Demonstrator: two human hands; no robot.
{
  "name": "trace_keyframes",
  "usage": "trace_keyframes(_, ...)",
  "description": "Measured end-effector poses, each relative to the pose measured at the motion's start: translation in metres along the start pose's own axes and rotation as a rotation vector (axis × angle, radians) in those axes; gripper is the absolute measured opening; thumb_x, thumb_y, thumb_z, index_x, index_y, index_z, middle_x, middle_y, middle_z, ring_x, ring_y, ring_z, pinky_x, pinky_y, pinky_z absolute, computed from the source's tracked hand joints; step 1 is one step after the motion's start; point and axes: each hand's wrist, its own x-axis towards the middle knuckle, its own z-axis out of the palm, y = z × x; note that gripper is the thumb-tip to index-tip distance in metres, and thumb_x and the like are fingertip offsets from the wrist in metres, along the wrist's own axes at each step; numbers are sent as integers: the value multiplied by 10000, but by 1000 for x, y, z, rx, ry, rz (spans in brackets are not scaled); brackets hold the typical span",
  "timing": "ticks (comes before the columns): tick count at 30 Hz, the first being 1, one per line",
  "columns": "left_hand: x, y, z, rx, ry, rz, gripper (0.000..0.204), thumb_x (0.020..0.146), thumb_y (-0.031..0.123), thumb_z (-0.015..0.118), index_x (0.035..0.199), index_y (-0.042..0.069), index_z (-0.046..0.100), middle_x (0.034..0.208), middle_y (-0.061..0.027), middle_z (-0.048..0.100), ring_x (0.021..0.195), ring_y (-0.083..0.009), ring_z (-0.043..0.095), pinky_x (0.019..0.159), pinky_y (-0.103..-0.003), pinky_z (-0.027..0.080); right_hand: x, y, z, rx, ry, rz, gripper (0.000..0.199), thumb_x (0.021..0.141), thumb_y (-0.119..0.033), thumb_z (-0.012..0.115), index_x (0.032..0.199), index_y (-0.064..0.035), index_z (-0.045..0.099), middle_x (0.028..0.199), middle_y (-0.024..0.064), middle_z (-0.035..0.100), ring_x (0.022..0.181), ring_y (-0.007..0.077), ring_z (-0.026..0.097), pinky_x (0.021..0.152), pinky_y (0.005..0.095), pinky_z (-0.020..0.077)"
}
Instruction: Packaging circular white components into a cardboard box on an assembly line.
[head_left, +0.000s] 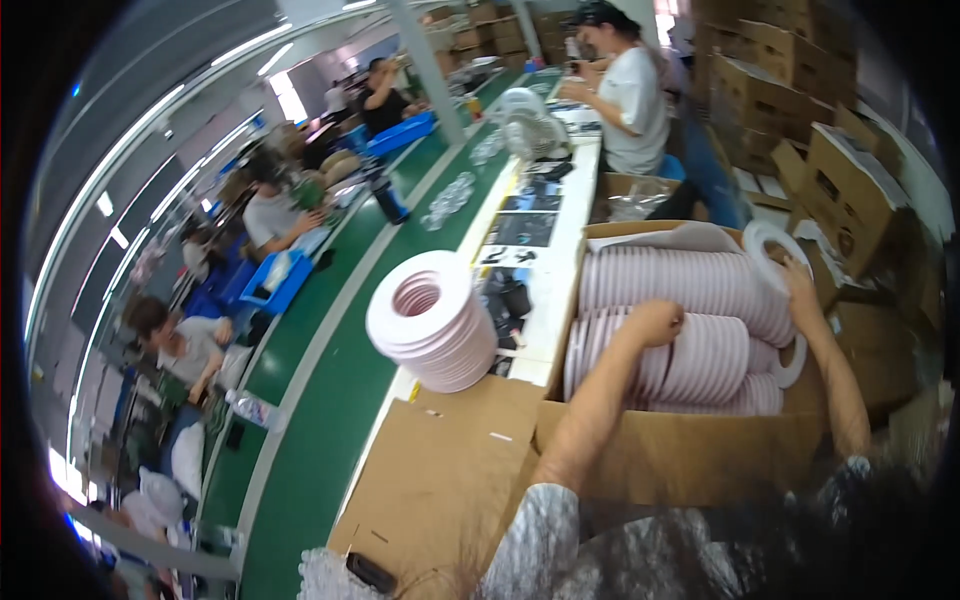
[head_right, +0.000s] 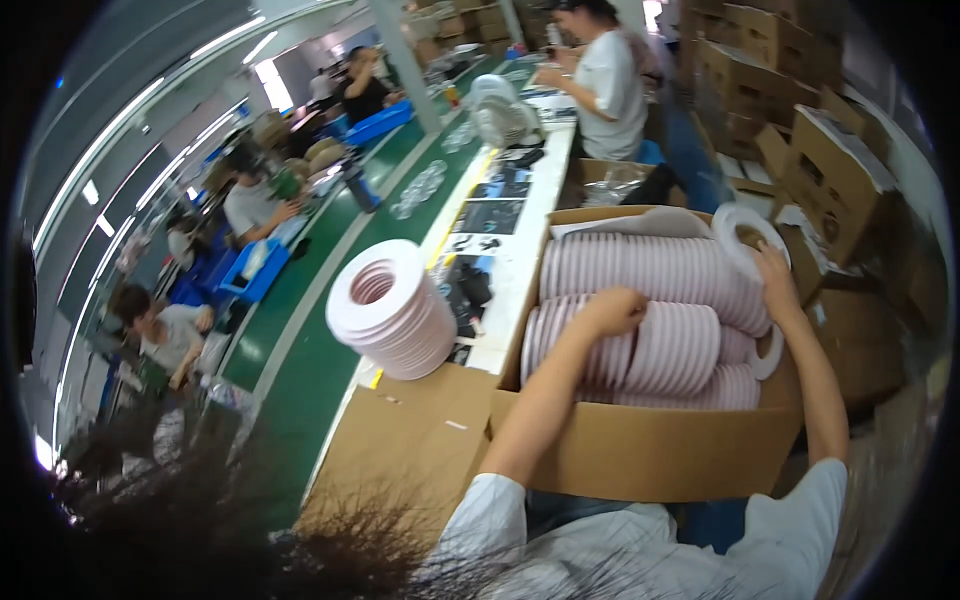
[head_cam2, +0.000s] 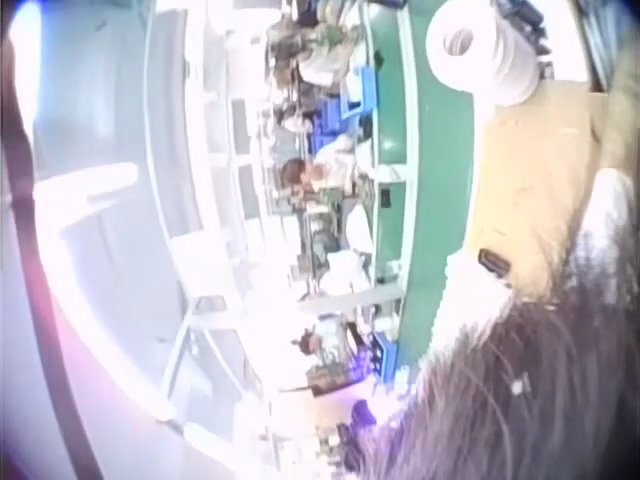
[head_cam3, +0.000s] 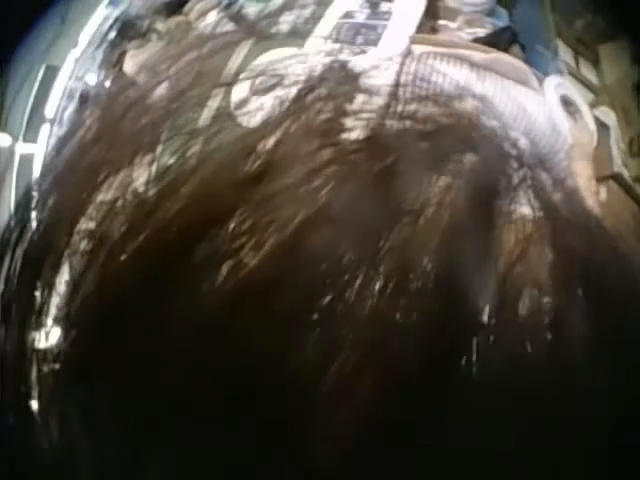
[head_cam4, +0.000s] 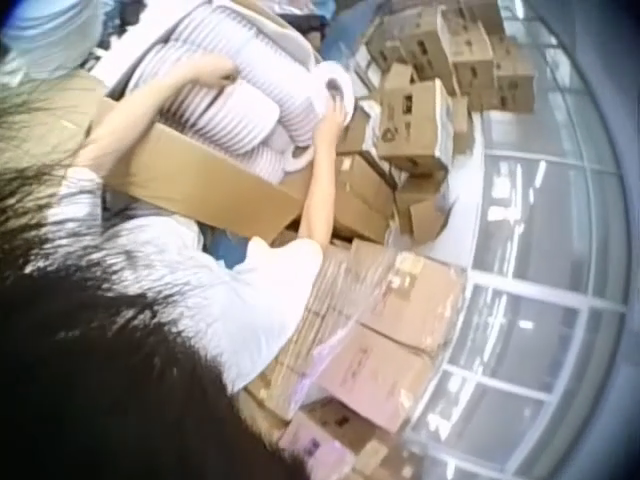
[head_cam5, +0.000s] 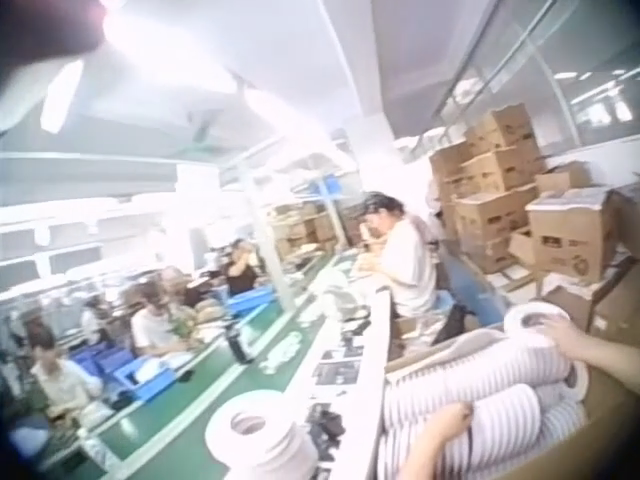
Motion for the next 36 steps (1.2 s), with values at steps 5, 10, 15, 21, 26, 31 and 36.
trace_keyframes(5, 13, 24, -5, -14, 63, 89, 182, 765, 184, 582, 798, 40, 689, 785, -210, 657, 748, -400, 626, 703, -486, 495, 113, -120, -40, 1327, 165, 470, 315, 934, -140, 542, 1184, 36, 617, 991, 119, 693, 954, 222, 666, 841, 296, 513)
trace_keyframes(10, 9, 31, -17, -25, 34, 127, 174, 760, 176, 622, 832, 42, 707, 810, -191, 676, 771, -389, 637, 736, -457, 512, 233, -291, -105, 2189, -290, 670, 239, 860, -160, 631, 1043, -8, 659, 973, 95, 663, 864, 189, 670, 791, 341, 552)
trace_keyframes(15, -12, 44, -24, -146, 723, 187, 177, 777, 169, 620, 861, 43, 713, 836, -187, 684, 804, -379, 647, 764, -439, 519, 283, -440, -55, 2207, -401, 579, 325, 863, -143, 680, 1101, 55, 582, 1016, 156, 663, 864, 237, 686, 751, 393, 598)
trace_keyframes(21, -33, 44, -14, -136, 555, 119, 178, 781, 170, 620, 866, 45, 714, 843, -188, 685, 810, -379, 648, 768, -439, 520, 272, -500, -40, 1582, -442, 358, 355, 805, -186, 716, 1026, 76, 621, 974, 197, 677, 867, 273, 691, 752, 389, 577)
trace_keyframes(26, -24, 41, -26, -132, 418, 50, 180, 784, 172, 619, 871, 46, 715, 849, -189, 686, 815, -379, 648, 770, -439, 520, 270, -499, -32, 891, -238, 5, 511, 748, -257, 688, 1162, 30, 603, 1042, 235, 652, 1055, 364, 604, 930, 474, 458)
trace_keyframes(31, -9, 36, -56, -119, 264, 0, 181, 787, 173, 618, 875, 48, 715, 854, -191, 686, 820, -380, 648, 773, -439, 520, 261, -503, -53, 663, -142, -300, 594, 768, -320, 699, 1278, -58, 545, 1263, 220, 564, 1273, 363, 414, 1046, 524, 299)
trace_keyframes(36, -15, 46, -55, -108, 72, -25, 183, 791, 175, 618, 879, 49, 716, 860, -192, 687, 825, -380, 649, 775, -439, 520, 249, -527, -89, 515, -568, -610, 728, 669, -535, 758, 1166, -20, 622, 1135, 182, 649, 1079, 312, 600, 1061, 571, 241)
